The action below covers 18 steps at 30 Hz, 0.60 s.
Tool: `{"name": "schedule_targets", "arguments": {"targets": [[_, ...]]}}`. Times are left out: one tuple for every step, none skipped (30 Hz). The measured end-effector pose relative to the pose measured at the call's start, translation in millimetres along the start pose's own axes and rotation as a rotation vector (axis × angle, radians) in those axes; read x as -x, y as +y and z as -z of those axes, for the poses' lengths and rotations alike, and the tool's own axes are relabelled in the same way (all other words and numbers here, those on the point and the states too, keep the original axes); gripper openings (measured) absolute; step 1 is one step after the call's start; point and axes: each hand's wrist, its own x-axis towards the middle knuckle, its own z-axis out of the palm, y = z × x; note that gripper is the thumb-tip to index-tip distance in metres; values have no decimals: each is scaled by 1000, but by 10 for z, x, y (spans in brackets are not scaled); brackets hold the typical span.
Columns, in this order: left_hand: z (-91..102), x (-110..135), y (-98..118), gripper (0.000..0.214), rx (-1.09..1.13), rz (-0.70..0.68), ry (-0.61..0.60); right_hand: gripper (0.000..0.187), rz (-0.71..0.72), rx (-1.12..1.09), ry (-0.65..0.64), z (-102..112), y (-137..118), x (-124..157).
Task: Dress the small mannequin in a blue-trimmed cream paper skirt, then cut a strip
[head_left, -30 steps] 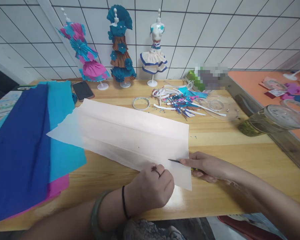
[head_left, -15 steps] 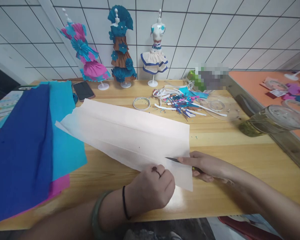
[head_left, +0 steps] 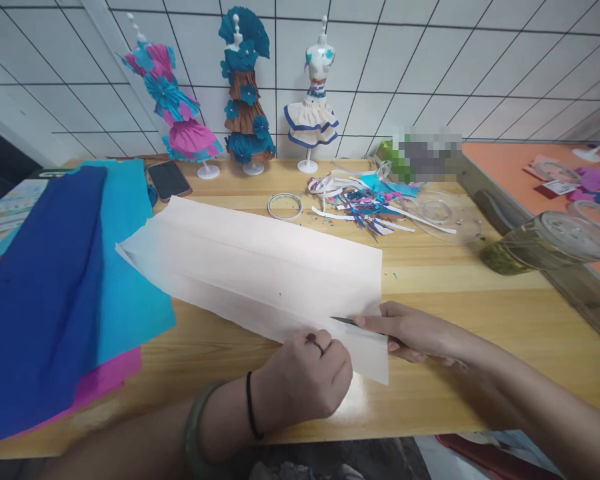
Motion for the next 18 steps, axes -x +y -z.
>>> {"name": "schedule_targets", "arguments": {"targets": [[3, 0, -1, 10, 0, 0, -3, 49, 0, 6, 3, 5, 6, -1], [7, 0, -2, 10, 1, -1, -5, 49, 2, 12, 3, 10, 10, -3], [11, -1, -4, 10, 1, 0, -4, 49, 6, 17, 1, 14, 12, -5], [14, -1, -4, 10, 1, -1, -4, 49, 10, 20, 0, 16, 13, -5], [16, -1, -4, 10, -1, -1, -4, 49, 12, 21, -2, 16, 12, -5], [16, -1, -4, 10, -2, 0, -7, 50, 12, 20, -2, 15, 9, -4], [14, -1, -3, 10, -2, 1, -9, 50, 10, 18, -1, 12, 6, -1], [12, -1, -2, 10, -1, 2, -8, 50, 8, 16, 1, 7, 2, 2], [8, 0, -1, 10, 0, 4, -7, 50, 6, 13, 2, 2, -2, 5], [5, 1, -1, 10, 2, 4, -5, 50, 7, 9, 3, -4, -6, 9], [3, 2, -1, 10, 2, 6, -2, 50, 10, 6, 5, -11, -11, 12], [2, 3, -2, 10, 3, 5, 2, 50, 14, 3, 10, -17, -16, 14], [3, 4, -4, 10, 4, 3, 4, 49, 19, 1, 18, -24, -23, 16], [6, 4, -7, 10, 6, 1, 7, 49, 21, 2, 25, -31, -31, 16], [9, 4, -9, 10, 8, 1, 10, 48, 22, 7, 29, -37, -40, 15], [13, 3, -11, 10, 11, 0, 13, 48, 24, 11, 32, -42, -50, 13], [17, 2, -12, 10, 14, 0, 14, 47, 26, 15, 34, -47, -59, 9], [21, 0, -13, 10, 18, -1, 16, 47, 29, 17, 35, -50, -68, 5]]}}
